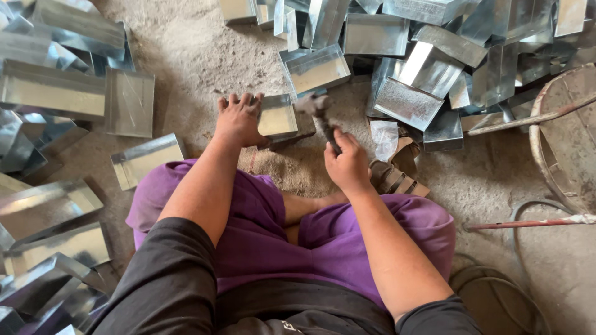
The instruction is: The person sits on the floor and repeatedly hammers small rectangular metal boxes with a hammer. They pick up each box, strike it several times, and place it back down among a large pile of similar metal pieces.
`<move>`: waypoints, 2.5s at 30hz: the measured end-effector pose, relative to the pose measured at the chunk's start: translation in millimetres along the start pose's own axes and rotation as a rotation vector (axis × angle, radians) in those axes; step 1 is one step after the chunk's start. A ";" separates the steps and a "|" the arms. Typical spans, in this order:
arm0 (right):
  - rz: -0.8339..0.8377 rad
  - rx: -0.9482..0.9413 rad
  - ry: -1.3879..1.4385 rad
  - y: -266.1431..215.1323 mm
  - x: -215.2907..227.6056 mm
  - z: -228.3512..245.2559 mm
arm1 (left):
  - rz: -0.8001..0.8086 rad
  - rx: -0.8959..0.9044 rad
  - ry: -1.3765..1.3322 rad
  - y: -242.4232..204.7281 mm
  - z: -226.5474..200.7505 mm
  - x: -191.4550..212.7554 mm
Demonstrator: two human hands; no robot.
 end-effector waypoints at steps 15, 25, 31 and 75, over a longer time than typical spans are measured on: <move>-0.306 -0.011 0.254 23.3 116.1 37.3 | 0.482 0.263 -0.691 6.1 72.5 -46.5; -0.132 0.057 0.237 18.7 50.5 57.9 | 0.490 0.357 -0.712 8.1 75.0 -51.2; 0.001 -0.035 0.202 14.8 31.2 38.7 | 0.469 0.278 -0.709 15.1 75.1 -52.1; -0.064 0.019 0.217 25.8 77.4 63.2 | -0.283 -0.237 -0.512 26.0 -5.5 -17.4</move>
Point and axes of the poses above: each hand's wrist, its own y-axis towards the middle knuckle, its own x-axis out of the back of the hand, z = x × y, the point moved 7 cm from there along y, towards the middle knuckle, and after that the axes turned 9 degrees about -y, right-handed, at the moved point
